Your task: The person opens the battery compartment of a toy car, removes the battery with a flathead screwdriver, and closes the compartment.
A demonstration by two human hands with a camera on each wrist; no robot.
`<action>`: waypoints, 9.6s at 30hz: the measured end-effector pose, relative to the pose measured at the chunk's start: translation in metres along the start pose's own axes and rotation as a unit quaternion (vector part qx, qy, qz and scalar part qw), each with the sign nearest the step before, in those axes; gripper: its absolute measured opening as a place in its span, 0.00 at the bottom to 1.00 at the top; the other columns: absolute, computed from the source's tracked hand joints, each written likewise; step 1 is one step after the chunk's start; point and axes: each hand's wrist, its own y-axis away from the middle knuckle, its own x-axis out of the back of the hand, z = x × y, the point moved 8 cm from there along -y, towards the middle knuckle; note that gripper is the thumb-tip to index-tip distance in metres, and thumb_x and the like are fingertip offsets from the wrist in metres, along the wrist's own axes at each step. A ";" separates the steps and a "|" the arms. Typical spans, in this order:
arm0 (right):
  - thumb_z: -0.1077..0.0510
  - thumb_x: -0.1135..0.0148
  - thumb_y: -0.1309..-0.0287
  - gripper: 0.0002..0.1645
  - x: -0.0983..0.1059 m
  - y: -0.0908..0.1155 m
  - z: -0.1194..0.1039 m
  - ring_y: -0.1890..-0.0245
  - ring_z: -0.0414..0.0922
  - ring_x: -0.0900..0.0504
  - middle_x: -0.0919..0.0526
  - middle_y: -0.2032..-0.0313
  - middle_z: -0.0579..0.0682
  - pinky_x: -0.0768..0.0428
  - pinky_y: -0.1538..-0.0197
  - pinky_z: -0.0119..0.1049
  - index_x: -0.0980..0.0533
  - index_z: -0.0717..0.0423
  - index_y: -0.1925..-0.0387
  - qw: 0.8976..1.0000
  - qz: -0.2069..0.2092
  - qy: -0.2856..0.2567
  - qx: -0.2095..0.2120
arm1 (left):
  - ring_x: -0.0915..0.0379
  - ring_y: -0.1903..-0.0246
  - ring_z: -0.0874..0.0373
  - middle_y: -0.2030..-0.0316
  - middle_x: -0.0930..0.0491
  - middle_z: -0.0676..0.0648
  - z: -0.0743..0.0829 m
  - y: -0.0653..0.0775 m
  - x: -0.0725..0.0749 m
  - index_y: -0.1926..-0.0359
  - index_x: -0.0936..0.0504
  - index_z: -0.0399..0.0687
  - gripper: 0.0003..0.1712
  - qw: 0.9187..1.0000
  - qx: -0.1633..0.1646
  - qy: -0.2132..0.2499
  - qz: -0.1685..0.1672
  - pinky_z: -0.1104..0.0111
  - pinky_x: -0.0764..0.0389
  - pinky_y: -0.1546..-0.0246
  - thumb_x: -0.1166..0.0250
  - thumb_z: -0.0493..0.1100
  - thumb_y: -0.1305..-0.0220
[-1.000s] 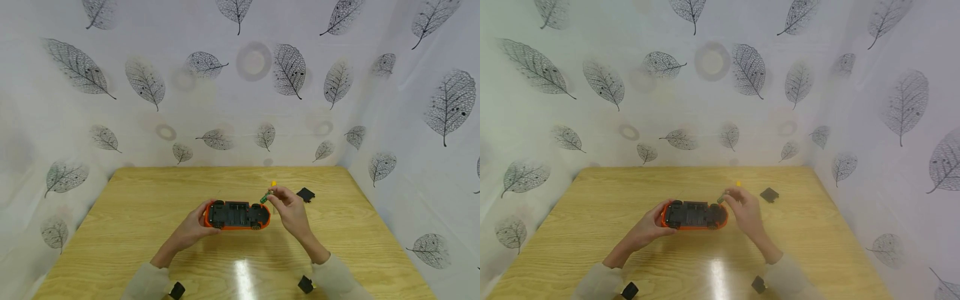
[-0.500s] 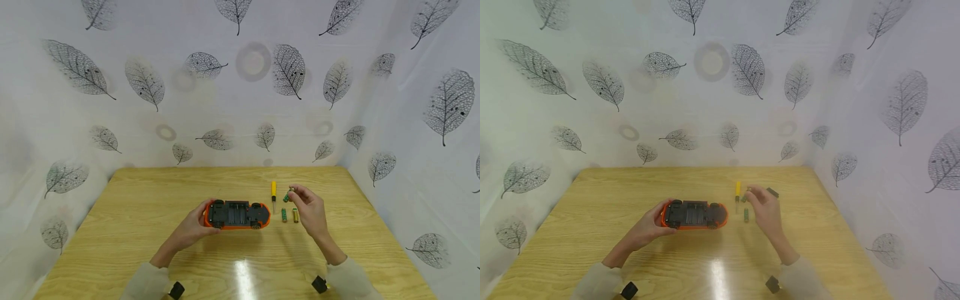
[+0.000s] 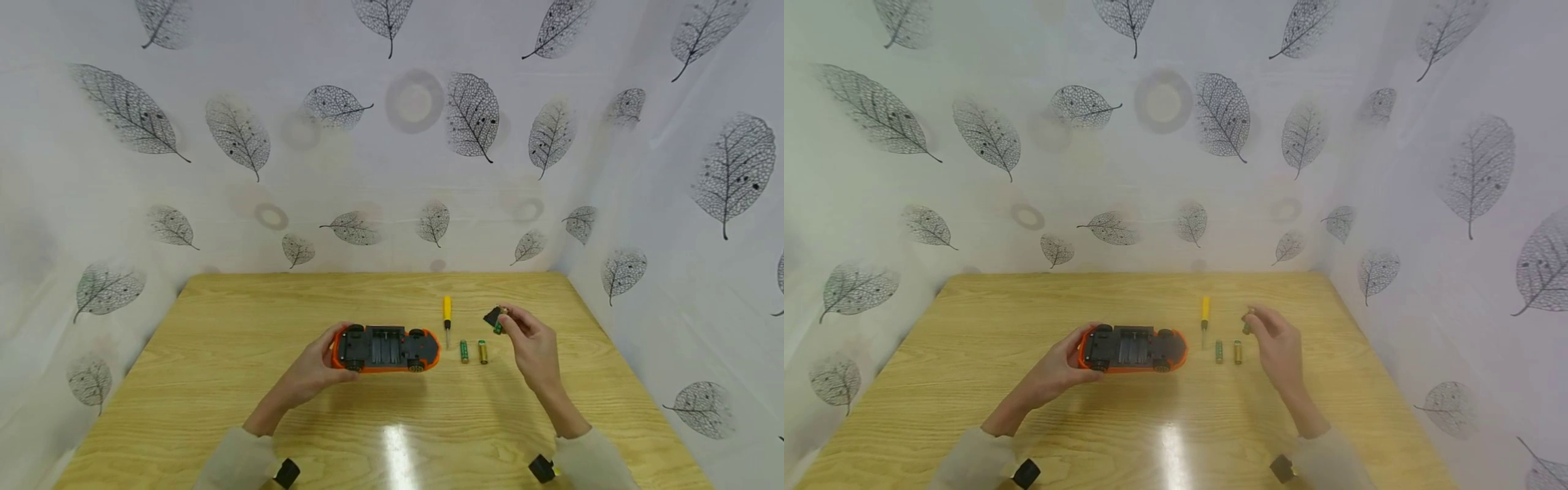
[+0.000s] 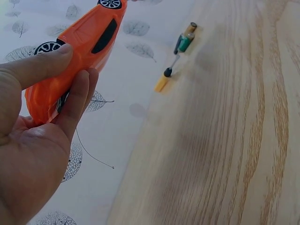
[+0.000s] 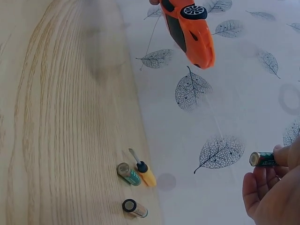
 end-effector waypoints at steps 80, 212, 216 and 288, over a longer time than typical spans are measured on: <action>0.58 0.33 0.31 0.18 -0.003 0.003 0.110 0.73 0.42 0.16 0.11 0.65 0.57 0.21 0.74 0.31 0.17 0.72 0.50 0.956 -0.108 0.200 -0.188 | 0.23 0.41 0.42 0.29 0.41 0.26 0.001 0.002 0.003 0.21 0.49 0.39 0.52 1.000 0.007 -0.006 0.005 0.63 0.15 0.49 0.28 0.28 0.39; 0.49 0.26 0.39 0.45 -0.002 -0.057 0.137 0.41 0.76 0.32 0.29 0.42 0.83 0.33 0.36 0.69 0.31 0.83 0.38 0.931 -0.175 0.314 -0.063 | 0.26 0.38 0.38 0.28 0.44 0.25 -0.005 0.000 0.001 0.21 0.50 0.37 0.53 1.000 0.014 0.012 0.006 0.62 0.16 0.48 0.28 0.27 0.39; 0.52 0.25 0.39 0.40 -0.003 -0.058 0.135 0.46 0.74 0.25 0.24 0.46 0.81 0.25 0.42 0.66 0.27 0.83 0.41 0.933 -0.171 0.314 -0.040 | 0.25 0.39 0.39 0.28 0.43 0.25 -0.006 0.001 0.002 0.21 0.50 0.37 0.53 1.000 0.018 0.008 0.008 0.63 0.15 0.48 0.28 0.27 0.40; 0.56 0.22 0.44 0.35 -0.087 0.001 -0.050 0.60 0.45 0.28 0.22 0.45 0.52 0.26 0.62 0.36 0.22 0.62 0.37 0.944 -0.235 0.169 0.157 | 0.23 0.40 0.41 0.28 0.43 0.27 -0.001 -0.005 -0.005 0.21 0.47 0.38 0.51 1.000 0.019 0.006 0.000 0.62 0.15 0.48 0.29 0.27 0.38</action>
